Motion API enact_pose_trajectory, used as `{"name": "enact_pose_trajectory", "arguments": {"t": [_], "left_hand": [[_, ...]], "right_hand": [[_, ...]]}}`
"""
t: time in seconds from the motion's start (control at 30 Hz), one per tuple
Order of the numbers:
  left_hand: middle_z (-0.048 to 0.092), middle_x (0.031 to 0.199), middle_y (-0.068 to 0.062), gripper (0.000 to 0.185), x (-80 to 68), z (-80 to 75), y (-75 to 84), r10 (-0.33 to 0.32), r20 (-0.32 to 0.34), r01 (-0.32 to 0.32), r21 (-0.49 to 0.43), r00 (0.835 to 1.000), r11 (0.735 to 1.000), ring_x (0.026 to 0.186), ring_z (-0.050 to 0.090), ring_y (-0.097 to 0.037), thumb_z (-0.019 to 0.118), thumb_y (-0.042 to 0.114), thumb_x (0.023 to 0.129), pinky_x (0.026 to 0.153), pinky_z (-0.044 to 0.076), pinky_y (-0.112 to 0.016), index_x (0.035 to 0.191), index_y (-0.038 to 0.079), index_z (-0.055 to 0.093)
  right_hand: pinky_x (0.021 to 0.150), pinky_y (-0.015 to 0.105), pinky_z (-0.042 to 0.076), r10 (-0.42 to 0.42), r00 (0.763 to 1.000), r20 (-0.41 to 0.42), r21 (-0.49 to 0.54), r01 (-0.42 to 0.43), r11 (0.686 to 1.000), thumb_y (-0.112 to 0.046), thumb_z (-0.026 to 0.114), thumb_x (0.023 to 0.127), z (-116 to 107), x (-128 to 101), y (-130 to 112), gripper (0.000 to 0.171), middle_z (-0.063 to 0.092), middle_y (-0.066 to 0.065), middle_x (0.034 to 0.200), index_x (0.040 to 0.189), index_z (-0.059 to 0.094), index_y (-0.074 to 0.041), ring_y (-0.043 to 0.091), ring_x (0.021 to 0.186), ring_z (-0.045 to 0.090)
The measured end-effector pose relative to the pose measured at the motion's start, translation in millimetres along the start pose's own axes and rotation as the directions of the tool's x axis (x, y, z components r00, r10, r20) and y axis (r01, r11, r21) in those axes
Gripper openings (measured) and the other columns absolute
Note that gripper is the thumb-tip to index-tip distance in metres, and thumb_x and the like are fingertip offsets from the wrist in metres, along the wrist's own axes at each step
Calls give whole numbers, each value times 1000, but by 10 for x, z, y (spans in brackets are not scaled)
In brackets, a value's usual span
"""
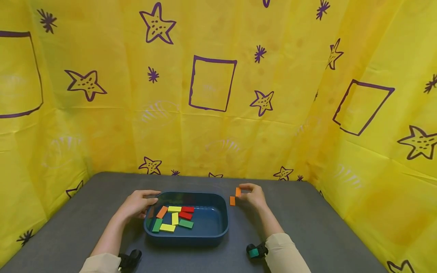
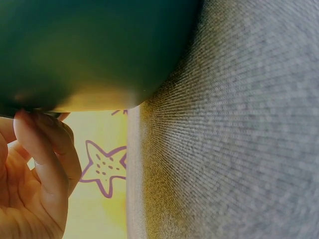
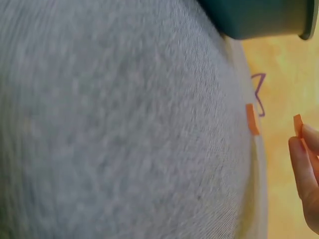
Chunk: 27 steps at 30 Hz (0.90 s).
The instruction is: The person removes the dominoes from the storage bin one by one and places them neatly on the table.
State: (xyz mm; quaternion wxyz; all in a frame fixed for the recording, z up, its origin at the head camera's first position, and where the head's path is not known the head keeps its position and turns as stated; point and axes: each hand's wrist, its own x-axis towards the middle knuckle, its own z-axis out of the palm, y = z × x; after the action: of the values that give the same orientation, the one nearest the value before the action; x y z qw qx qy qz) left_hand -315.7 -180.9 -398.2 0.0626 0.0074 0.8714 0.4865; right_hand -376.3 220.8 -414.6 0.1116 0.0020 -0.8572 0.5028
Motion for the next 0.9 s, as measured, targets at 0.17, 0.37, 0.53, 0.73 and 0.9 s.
{"name": "enact_pose_trajectory", "arguments": {"t": [0.17,0.37,0.53,0.73,0.9], "left_hand": [[37,58,1,45,4,-1,2,7,-1,-7,-12,1000,1000,50,37,-14,56,19,99,51,45,-25,141,4,53],[38,59,0,45,-3,3,3,6,-2,-6,-14,1000,1000,51,39,-14,56,19,98,51,45,-25,141,3,53],[38,59,1,46,17,11,-7,0,-4,0,-2,1000,1000,50,39,-14,57,20,98,51,46,-25,141,3,53],[38,58,1,46,15,9,-16,6,-6,-6,3,1000,1000,50,39,-14,57,19,98,51,46,-26,141,3,53],[38,58,1,46,14,4,-15,-1,-7,1,2,1000,1000,50,38,-14,57,20,98,51,46,-26,141,4,53]], "right_hand": [[79,30,56,2,1000,9,-36,-2,999,8,75,73,-45,-2,47,39,70,23,117,112,71,4,33,99,69],[81,30,55,45,998,42,-80,-41,996,8,75,72,-34,-34,100,39,72,21,113,110,73,2,31,103,66],[78,30,56,44,997,63,-126,-35,991,11,75,69,-10,-47,159,40,73,20,111,108,74,1,27,98,67],[77,29,55,43,997,58,-167,-32,985,9,77,68,1,-26,182,39,73,17,112,106,75,-2,24,96,66],[73,28,56,40,997,64,-156,-30,987,10,76,69,-3,-14,193,40,73,19,111,107,75,-1,25,95,68]]}}
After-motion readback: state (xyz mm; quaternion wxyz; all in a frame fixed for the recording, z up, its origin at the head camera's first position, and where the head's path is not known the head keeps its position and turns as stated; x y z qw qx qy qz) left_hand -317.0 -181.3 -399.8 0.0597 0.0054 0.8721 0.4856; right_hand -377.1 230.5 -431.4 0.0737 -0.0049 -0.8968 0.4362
